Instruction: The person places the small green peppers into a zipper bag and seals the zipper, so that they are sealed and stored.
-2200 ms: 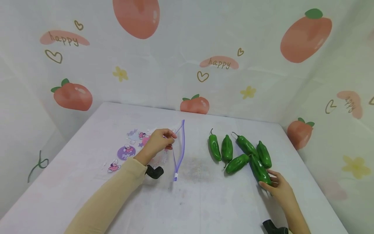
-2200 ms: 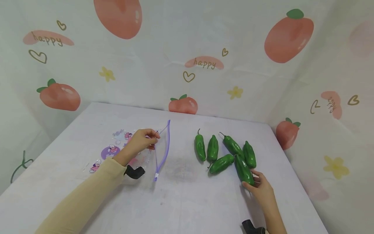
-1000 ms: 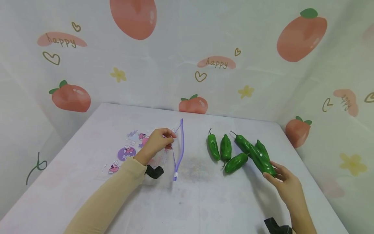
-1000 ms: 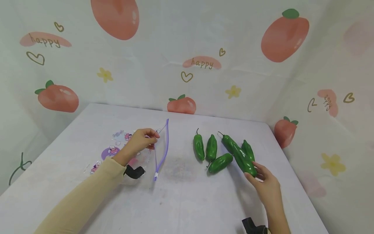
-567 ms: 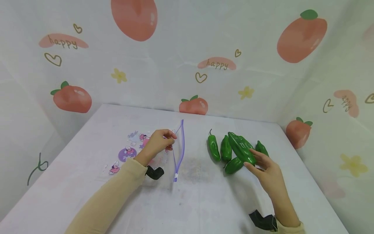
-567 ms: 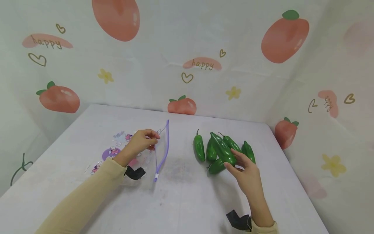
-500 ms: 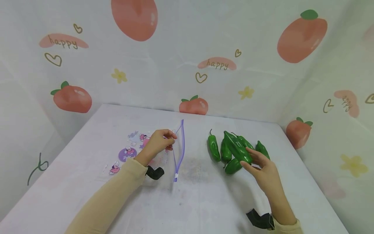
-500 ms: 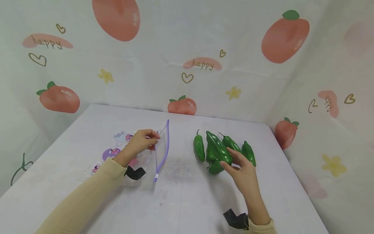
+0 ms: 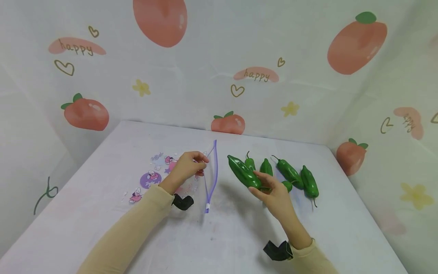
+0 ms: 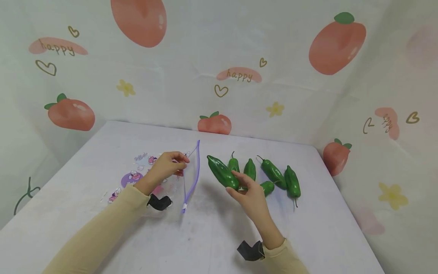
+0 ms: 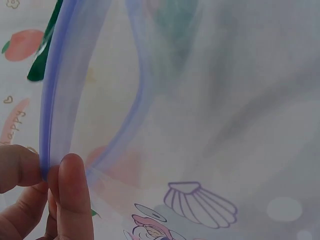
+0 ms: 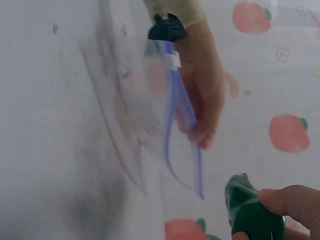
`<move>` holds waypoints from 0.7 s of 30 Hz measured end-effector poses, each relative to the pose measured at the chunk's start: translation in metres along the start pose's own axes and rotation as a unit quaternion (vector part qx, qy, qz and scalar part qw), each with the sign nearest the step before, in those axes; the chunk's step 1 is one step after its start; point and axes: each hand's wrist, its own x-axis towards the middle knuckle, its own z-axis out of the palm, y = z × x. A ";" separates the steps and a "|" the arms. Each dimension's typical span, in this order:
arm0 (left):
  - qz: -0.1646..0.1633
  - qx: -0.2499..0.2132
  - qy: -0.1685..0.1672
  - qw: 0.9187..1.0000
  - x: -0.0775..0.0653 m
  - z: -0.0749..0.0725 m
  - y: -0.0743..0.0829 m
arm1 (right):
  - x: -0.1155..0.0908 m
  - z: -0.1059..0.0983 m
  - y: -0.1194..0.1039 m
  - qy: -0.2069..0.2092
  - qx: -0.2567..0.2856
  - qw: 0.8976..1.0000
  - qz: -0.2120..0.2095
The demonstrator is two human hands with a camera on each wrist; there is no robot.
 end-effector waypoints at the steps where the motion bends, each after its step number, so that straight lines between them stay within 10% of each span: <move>1: 0.000 0.003 -0.001 1.000 0.000 0.001 0.000 | 0.001 0.004 0.000 -0.006 0.002 1.000 0.001; 21: 0.015 0.013 -0.006 1.000 0.003 0.004 0.001 | 0.013 0.042 -0.003 -0.058 0.008 0.998 -0.032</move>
